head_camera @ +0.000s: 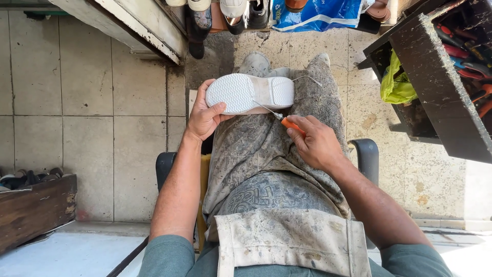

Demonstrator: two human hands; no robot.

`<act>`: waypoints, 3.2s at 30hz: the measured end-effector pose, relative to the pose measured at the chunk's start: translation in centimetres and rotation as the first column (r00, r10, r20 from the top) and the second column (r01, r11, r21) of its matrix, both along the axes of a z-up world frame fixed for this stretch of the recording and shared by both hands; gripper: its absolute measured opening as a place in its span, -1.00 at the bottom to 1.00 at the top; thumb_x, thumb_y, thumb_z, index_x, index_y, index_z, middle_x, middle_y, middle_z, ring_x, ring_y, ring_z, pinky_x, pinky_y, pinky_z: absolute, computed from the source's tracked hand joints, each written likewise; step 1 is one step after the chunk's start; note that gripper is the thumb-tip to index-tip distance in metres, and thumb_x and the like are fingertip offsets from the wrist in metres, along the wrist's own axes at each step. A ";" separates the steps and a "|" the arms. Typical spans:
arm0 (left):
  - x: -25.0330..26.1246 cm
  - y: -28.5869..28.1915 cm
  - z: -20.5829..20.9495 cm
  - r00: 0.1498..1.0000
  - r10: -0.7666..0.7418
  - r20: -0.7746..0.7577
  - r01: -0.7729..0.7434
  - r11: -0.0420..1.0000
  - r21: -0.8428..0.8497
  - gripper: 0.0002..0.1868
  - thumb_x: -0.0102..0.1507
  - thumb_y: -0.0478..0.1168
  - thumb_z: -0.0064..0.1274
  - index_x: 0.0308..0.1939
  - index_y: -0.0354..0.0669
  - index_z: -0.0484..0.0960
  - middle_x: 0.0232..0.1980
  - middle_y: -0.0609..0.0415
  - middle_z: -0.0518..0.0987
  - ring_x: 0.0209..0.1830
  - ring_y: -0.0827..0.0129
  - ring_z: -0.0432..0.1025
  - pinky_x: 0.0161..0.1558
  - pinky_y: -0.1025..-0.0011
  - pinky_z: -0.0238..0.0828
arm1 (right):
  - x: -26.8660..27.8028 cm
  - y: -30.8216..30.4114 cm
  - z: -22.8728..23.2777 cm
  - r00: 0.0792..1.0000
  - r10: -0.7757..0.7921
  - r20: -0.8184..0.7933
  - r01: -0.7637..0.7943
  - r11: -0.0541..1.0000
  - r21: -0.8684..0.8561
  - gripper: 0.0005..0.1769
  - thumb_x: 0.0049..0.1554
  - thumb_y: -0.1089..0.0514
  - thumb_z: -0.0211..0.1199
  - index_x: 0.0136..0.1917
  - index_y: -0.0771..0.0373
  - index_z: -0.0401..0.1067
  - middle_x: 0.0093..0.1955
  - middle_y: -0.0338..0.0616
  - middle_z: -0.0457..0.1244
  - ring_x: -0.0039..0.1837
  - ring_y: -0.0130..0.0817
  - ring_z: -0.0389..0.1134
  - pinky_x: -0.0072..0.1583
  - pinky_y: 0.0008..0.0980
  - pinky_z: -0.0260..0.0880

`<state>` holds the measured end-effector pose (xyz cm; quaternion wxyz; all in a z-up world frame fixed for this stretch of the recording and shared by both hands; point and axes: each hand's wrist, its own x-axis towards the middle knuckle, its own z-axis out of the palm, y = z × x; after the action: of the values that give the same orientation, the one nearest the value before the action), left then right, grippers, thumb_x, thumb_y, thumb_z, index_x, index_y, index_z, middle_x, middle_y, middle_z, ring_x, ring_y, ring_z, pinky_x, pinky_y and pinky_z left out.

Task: A person is hand-sewing the sole of a shoe using an awl and thread in a shoe repair shop.

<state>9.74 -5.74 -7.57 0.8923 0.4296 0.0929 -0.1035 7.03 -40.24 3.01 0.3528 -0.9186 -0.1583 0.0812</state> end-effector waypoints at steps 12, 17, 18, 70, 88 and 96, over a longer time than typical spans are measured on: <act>0.0 0.0 -0.3 1.000 0.002 0.006 -0.002 1.000 0.020 -0.27 0.27 -0.47 0.12 0.41 0.23 0.22 0.26 -0.07 0.56 0.12 -0.10 0.57 0.04 -0.07 0.72 | 0.0 0.1 1.0 0.998 0.002 -0.061 -0.001 1.000 0.007 -0.66 0.28 -0.06 0.22 0.30 -0.08 0.48 -0.07 0.00 0.35 -0.06 0.25 0.42 -0.08 0.13 0.45; -0.1 -0.2 0.3 1.000 0.006 0.000 -0.006 0.999 0.031 -0.27 0.27 -0.47 0.11 0.41 0.23 0.21 0.25 -0.06 0.57 0.10 -0.06 0.58 0.02 -0.02 0.74 | 0.4 0.1 1.1 0.997 0.048 -0.054 -0.048 0.999 -0.003 -0.67 0.28 -0.04 0.21 0.29 -0.05 0.49 -0.16 0.01 0.31 -0.13 0.21 0.41 -0.14 0.09 0.44; -0.1 -0.2 0.2 1.000 0.003 0.003 -0.003 0.999 0.041 -0.26 0.27 -0.47 0.11 0.41 0.23 0.20 0.25 -0.06 0.57 0.10 -0.05 0.58 0.03 -0.01 0.74 | 0.5 0.0 1.0 0.997 0.057 -0.058 -0.057 0.998 -0.001 -0.67 0.28 -0.03 0.22 0.29 -0.04 0.50 -0.18 0.00 0.30 -0.15 0.20 0.41 -0.15 0.07 0.44; 0.2 -3.0 4.5 0.993 0.046 0.112 -0.082 0.939 0.335 -0.25 0.23 -0.37 0.22 0.45 0.02 0.24 0.15 -0.04 0.49 -0.05 0.25 0.56 -0.10 0.32 0.80 | 7.6 5.5 9.9 0.865 0.124 -0.487 -0.360 0.829 -0.428 -0.54 0.32 0.10 -0.06 0.43 0.01 0.41 0.04 0.15 0.42 -0.20 -0.23 0.41 -0.09 -0.30 0.44; -4.8 -12.9 1.6 0.912 -0.366 0.187 0.262 0.869 0.420 0.09 0.11 -0.32 0.34 0.61 0.07 0.02 0.23 -0.26 0.52 0.23 0.12 0.48 0.29 0.15 0.43 | -0.2 -9.6 5.7 0.870 0.474 0.138 -0.437 0.869 -0.232 -0.59 0.24 0.09 0.07 0.33 -0.09 0.46 -0.22 -0.04 0.27 -0.22 0.08 0.39 -0.20 0.05 0.46; -7.3 -14.9 6.7 0.810 -0.581 -0.085 0.580 0.771 0.261 0.42 -0.13 -0.33 0.55 0.64 0.05 -0.11 0.55 -0.06 0.10 0.35 0.34 0.28 0.27 0.49 0.19 | -4.5 -11.0 4.1 0.811 0.583 0.033 -0.551 0.783 -0.288 -0.35 0.45 0.15 0.04 0.63 -0.47 -0.04 -0.36 -0.40 -0.18 -0.35 -0.49 -0.03 -0.35 -0.46 0.04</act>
<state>2.41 -20.62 -0.89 0.7481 0.5568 -0.0309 -0.3596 2.52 -51.19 7.14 0.1756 -0.8700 -0.4362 0.1483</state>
